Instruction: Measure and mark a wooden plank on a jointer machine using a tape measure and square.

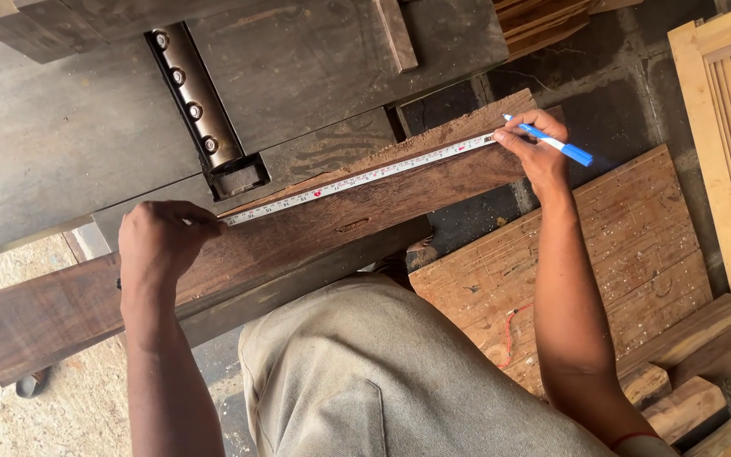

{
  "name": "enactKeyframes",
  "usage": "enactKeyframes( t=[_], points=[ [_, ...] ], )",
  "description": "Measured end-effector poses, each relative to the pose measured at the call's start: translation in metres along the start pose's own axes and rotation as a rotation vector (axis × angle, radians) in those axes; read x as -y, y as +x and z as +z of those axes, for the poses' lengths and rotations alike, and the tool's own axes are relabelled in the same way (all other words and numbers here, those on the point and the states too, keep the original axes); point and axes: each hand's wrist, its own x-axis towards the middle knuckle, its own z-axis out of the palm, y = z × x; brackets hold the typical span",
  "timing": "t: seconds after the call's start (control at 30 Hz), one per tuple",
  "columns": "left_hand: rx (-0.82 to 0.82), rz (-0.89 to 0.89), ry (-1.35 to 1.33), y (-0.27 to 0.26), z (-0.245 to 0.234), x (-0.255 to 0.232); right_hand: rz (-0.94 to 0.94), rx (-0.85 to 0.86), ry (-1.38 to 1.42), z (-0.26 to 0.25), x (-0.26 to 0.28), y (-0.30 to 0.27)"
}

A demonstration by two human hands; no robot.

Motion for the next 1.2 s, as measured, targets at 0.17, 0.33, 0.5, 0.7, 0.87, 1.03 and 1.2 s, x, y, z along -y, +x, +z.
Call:
enactKeyframes(
  t=[0.17,0.33,0.5,0.7,0.87,1.03,1.2],
  points=[
    [0.011,-0.012,0.017,0.001,-0.001,-0.002,0.031,-0.007,0.014,-0.004,-0.006,0.003],
    [0.016,-0.017,0.026,0.003,0.0,0.0,0.018,0.002,-0.008,-0.004,-0.004,0.004],
    [0.029,-0.036,0.038,0.003,-0.001,-0.001,0.037,-0.013,-0.027,-0.002,0.001,0.003],
    [0.015,-0.018,0.009,0.004,0.002,0.004,0.036,-0.012,-0.029,-0.001,0.003,0.001],
    [0.035,-0.054,0.021,0.005,0.001,-0.001,0.025,-0.014,-0.021,-0.001,0.003,0.002],
    [0.054,-0.101,0.027,0.005,-0.001,-0.004,0.068,-0.031,-0.076,0.002,0.011,0.0],
    [0.039,-0.07,0.025,0.005,0.0,-0.002,0.064,-0.042,-0.082,0.001,0.007,0.001]
  ],
)
